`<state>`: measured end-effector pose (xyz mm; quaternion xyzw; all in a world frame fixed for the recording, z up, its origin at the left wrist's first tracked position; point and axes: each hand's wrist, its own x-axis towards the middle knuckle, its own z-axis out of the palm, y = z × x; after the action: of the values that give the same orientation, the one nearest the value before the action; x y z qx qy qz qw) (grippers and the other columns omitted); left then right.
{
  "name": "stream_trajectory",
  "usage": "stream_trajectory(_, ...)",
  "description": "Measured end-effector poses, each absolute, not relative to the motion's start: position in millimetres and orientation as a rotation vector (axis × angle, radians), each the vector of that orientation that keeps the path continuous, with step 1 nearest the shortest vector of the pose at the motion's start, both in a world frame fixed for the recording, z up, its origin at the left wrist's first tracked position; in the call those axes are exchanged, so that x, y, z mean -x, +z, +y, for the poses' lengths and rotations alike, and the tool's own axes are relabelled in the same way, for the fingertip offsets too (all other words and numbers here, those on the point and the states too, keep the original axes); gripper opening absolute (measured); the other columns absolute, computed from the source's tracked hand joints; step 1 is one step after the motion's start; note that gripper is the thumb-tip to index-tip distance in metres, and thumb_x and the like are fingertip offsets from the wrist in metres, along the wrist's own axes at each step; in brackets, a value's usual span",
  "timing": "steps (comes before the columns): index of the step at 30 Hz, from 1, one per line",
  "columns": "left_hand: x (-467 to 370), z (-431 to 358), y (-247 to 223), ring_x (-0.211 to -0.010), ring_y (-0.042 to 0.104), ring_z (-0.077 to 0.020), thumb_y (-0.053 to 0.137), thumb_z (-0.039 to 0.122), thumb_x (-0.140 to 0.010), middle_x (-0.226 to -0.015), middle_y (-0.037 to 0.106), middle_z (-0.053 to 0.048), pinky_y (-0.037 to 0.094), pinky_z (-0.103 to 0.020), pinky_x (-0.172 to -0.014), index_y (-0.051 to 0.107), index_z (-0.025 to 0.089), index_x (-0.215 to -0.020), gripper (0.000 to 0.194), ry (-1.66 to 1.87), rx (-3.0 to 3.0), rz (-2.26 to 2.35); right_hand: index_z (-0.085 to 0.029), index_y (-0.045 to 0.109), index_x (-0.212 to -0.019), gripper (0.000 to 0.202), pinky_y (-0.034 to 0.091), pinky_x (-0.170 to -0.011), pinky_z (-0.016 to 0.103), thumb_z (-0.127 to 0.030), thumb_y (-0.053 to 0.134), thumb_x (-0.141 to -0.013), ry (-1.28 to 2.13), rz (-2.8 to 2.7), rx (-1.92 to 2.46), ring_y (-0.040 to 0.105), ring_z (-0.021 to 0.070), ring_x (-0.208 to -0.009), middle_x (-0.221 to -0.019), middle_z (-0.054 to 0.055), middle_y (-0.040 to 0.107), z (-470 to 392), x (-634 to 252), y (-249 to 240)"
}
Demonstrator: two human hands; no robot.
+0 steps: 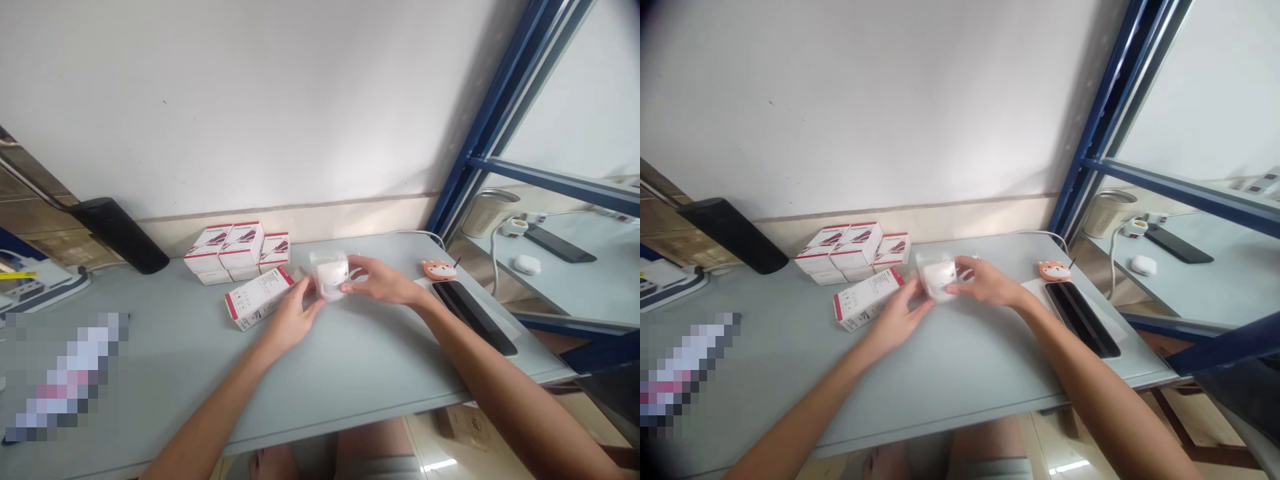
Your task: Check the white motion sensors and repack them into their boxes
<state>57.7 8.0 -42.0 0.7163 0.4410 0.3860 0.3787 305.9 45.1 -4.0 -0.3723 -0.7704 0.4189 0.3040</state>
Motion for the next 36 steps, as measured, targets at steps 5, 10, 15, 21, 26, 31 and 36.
stream_trajectory(5, -61.8, 6.4, -37.7, -0.149, 0.052, -0.0309, 0.077, 0.039, -0.091, -0.162, 0.052, -0.016, 0.042, -0.049, -0.125, 0.034, 0.024, -0.161, 0.083, 1.126, -1.596, 1.001, -0.023, 0.071, -0.129, 0.039, 0.053, -0.104, 0.046, -0.044, 0.069, -0.096, 1.136, -2.097, 0.944, 0.07, 0.026, -0.108, -0.119, 0.007, 0.077, 45.2, -297.5, -12.1)
stream_trajectory(10, -65.7, 6.4, -34.9, -0.133, 0.065, -0.0339, 0.079, 0.045, -0.089, -0.144, 0.067, -0.016, 0.05, -0.051, -0.115, 0.06, 0.019, -0.138, 0.058, 1.041, -1.592, 1.053, -0.02, 0.067, -0.133, 0.06, 0.049, -0.11, 0.048, -0.045, 0.087, -0.082, 0.992, -2.279, 0.838, 0.063, 0.0323, -0.125, -0.138, 0.013, 0.069, 38.9, -290.3, -18.0)
stream_trajectory(15, -66.2, 1.7, -18.3, -0.133, 0.065, -0.0338, 0.079, 0.045, -0.09, -0.139, 0.071, -0.015, 0.051, -0.05, -0.113, 0.063, 0.019, -0.134, 0.053, 1.201, -1.293, 0.969, -0.023, 0.066, -0.129, 0.054, 0.056, -0.088, 0.04, -0.05, 0.083, -0.086, 1.168, -2.018, 0.915, 0.068, 0.0241, -0.096, -0.109, 0.006, 0.075, 34.4, -287.2, -8.8)
stream_trajectory(21, -66.2, -2.5, 2.9, -0.143, 0.057, -0.0282, 0.073, 0.037, -0.098, -0.149, 0.065, -0.008, 0.05, -0.05, -0.117, 0.062, 0.027, -0.135, 0.04, 1.384, -0.918, 0.708, -0.023, 0.068, -0.104, 0.034, 0.056, -0.08, 0.037, -0.055, 0.072, -0.094, 1.08, -1.581, 0.964, 0.067, 0.0188, -0.081, -0.09, 0.003, 0.071, 22.5, -273.3, 7.3)
stream_trajectory(26, -64.7, -2.6, 7.7, -0.147, 0.054, -0.026, 0.073, 0.028, -0.097, -0.153, 0.061, -0.008, 0.05, -0.044, -0.119, 0.059, 0.028, -0.14, 0.045, 1.403, -0.754, 0.7, -0.029, 0.053, -0.132, 0.05, 0.06, -0.085, 0.038, -0.057, 0.071, -0.095, 1.179, -1.472, 0.844, 0.069, 0.0193, -0.099, -0.119, 0.006, 0.067, 12.4, -256.7, -4.0)
stream_trajectory(31, -64.5, -3.8, 9.9, -0.145, 0.054, -0.0271, 0.074, 0.026, -0.095, -0.157, 0.057, -0.007, 0.052, -0.047, -0.115, 0.045, 0.035, -0.154, 0.066, 1.405, -0.863, 0.722, -0.026, 0.057, -0.113, 0.046, 0.061, -0.075, 0.037, -0.056, 0.079, -0.087, 1.364, -1.364, 0.79, 0.069, 0.0198, -0.09, -0.104, 0.004, 0.07, 12.3, -249.1, -14.5)
stream_trajectory(36, -61.8, -5.0, 6.0, -0.145, 0.054, -0.0269, 0.084, 0.025, -0.086, -0.164, 0.048, -0.006, 0.048, -0.05, -0.119, 0.025, 0.046, -0.161, 0.098, 1.37, -1.114, 0.807, -0.024, 0.06, -0.088, 0.038, 0.058, -0.079, 0.037, -0.054, 0.083, -0.083, 1.245, -1.252, 0.844, 0.066, 0.0179, -0.086, -0.104, 0.002, 0.071, 16.3, -256.4, -8.7)
